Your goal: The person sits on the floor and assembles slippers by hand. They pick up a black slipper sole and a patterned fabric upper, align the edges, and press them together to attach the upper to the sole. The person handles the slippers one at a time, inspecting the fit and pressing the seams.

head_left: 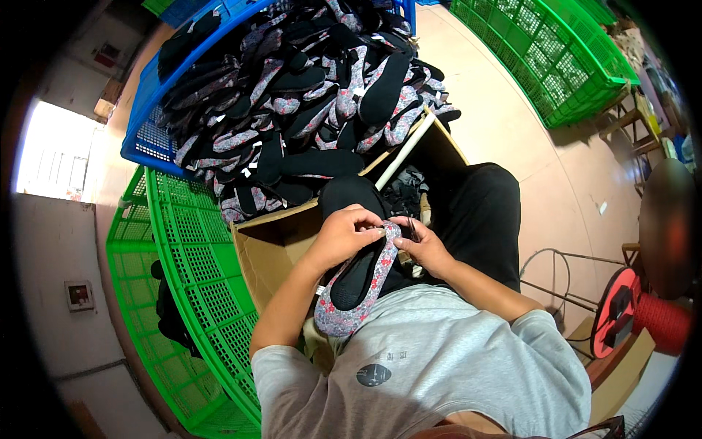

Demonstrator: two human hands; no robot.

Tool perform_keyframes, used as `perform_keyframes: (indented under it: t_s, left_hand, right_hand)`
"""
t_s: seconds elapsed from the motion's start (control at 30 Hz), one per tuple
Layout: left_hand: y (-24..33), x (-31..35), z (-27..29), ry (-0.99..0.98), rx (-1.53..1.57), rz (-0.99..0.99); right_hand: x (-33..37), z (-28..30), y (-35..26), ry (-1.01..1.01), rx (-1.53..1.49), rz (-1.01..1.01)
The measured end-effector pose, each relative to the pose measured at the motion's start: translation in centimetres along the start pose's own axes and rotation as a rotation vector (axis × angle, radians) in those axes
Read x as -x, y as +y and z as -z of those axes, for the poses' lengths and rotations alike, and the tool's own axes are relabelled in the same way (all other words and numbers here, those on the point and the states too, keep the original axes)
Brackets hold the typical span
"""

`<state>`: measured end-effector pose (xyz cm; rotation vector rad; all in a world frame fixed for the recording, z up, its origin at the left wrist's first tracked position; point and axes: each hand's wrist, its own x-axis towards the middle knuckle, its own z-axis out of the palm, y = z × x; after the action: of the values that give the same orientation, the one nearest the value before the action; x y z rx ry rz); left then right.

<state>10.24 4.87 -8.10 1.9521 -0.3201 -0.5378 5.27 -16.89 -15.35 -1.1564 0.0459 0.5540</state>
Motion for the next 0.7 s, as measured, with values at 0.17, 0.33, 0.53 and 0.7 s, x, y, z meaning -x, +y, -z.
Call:
perform_keyframes:
  t_s: [0.17,0.33,0.53,0.7]
  left_hand:
    - [-0.4,-1.4,0.2,-0.128,0.125,0.147]
    - [-0.9,-2.0,0.9,-0.248,0.237,0.239]
    - [-2.1,-1.7,0.4,-0.344,0.42,0.28]
    - [-0.5,-0.9,1.0,-0.387,0.285,0.225]
  right_hand:
    - [-0.1,0.6,0.7,-0.011,0.05,0.022]
    - [-0.3,0.7,1.3,-0.017,0.044,0.048]
    - [-0.2,0.3,0.6,-0.026,0.013,-0.012]
    - [-0.8,0.2,2.2,-0.098,-0.08,0.069]
